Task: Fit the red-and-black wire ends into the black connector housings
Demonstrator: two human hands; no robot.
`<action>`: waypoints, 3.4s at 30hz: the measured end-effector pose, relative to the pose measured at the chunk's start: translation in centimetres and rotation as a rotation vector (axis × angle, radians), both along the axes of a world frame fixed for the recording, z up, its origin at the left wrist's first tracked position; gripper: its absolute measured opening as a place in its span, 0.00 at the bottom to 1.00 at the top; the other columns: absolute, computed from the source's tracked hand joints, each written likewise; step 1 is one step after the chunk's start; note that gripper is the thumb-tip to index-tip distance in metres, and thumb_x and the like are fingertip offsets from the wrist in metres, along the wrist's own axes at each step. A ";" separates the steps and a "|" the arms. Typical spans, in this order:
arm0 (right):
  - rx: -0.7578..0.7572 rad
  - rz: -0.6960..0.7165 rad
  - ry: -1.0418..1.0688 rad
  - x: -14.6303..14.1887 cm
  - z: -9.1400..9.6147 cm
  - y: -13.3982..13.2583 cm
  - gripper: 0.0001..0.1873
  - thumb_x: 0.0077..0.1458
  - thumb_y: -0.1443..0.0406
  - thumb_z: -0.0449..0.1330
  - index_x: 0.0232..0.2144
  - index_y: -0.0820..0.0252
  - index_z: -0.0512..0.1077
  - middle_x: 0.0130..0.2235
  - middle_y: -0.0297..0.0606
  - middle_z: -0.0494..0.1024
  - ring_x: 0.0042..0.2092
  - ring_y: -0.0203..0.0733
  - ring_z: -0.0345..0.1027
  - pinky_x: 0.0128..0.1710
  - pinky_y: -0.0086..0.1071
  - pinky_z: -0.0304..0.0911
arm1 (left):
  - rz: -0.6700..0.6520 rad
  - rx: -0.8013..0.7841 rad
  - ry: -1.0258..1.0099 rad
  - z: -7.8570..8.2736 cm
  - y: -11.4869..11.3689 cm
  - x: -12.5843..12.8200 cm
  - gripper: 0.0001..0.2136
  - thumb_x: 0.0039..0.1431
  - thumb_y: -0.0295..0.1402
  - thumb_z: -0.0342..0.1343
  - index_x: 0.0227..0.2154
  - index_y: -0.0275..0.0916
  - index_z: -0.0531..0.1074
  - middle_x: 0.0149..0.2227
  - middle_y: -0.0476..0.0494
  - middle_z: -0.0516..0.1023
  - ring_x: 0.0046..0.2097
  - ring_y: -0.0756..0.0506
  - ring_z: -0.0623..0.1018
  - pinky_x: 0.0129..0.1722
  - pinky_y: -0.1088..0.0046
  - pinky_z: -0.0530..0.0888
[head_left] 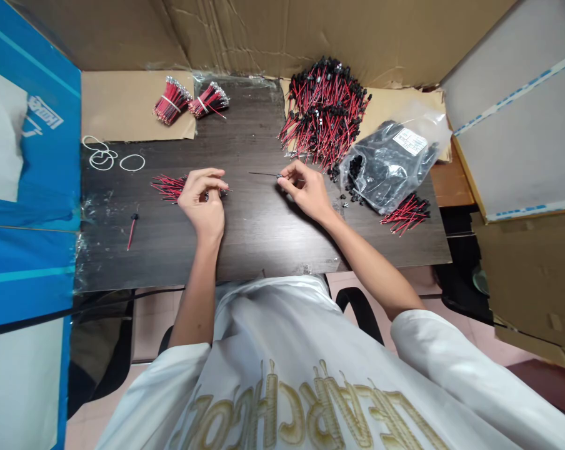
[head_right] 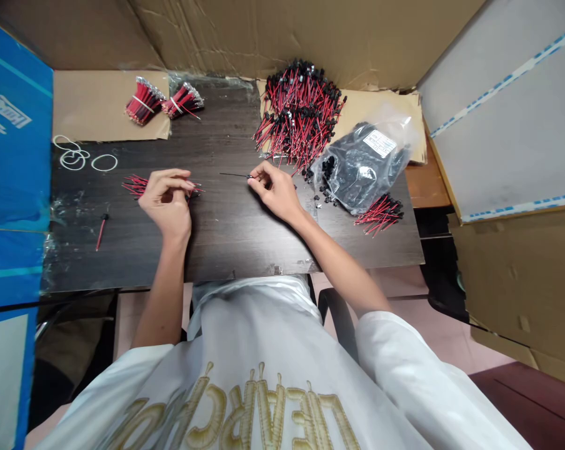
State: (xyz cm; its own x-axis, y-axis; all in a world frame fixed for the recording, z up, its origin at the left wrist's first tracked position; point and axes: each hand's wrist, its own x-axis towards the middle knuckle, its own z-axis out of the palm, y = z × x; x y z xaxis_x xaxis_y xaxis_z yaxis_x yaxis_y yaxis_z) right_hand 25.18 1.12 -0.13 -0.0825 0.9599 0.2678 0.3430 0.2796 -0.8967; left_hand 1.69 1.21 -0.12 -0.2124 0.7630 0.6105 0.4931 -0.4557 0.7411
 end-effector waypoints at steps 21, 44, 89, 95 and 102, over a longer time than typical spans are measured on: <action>-0.003 0.000 -0.018 0.1 -0.1 0.1 0.12 0.60 0.55 0.64 0.36 0.56 0.71 0.35 0.36 0.80 0.34 0.40 0.70 0.41 0.36 0.67 | -0.204 -0.164 0.065 -0.6 0.3 -0.6 0.16 0.45 0.19 0.49 0.31 0.43 0.76 0.38 0.47 0.84 0.44 0.45 0.82 0.46 0.65 0.79; 0.036 0.012 -0.013 0.2 -0.2 0.2 0.09 0.60 0.59 0.64 0.36 0.60 0.72 0.33 0.35 0.79 0.34 0.37 0.70 0.38 0.32 0.64 | -0.339 -0.212 0.597 -0.4 -0.9 0.3 0.05 0.60 0.27 0.57 0.32 0.43 0.76 0.35 0.47 0.81 0.50 0.36 0.76 0.56 0.50 0.70; -0.386 0.263 0.464 -1.8 0.2 -0.6 0.28 0.43 0.46 0.77 0.34 0.61 0.74 0.29 0.33 0.79 0.25 0.30 0.67 0.18 0.22 0.55 | -0.171 0.002 0.525 -0.8 -2.1 2.7 0.07 0.71 0.36 0.49 0.44 0.45 0.71 0.43 0.41 0.81 0.50 0.37 0.78 0.60 0.46 0.65; -0.400 0.283 0.453 -1.5 0.5 -0.6 0.27 0.43 0.48 0.78 0.33 0.63 0.75 0.29 0.35 0.79 0.25 0.30 0.68 0.17 0.22 0.56 | -0.184 0.001 0.512 -0.8 -2.1 2.9 0.07 0.72 0.36 0.47 0.44 0.45 0.70 0.43 0.41 0.81 0.50 0.38 0.78 0.58 0.48 0.66; -0.415 0.297 0.463 -1.6 0.6 -0.7 0.26 0.43 0.49 0.78 0.33 0.62 0.75 0.28 0.34 0.79 0.24 0.30 0.68 0.17 0.22 0.56 | -0.211 0.020 0.520 -0.8 -2.2 3.1 0.06 0.72 0.36 0.48 0.43 0.45 0.70 0.41 0.43 0.81 0.48 0.39 0.79 0.56 0.51 0.69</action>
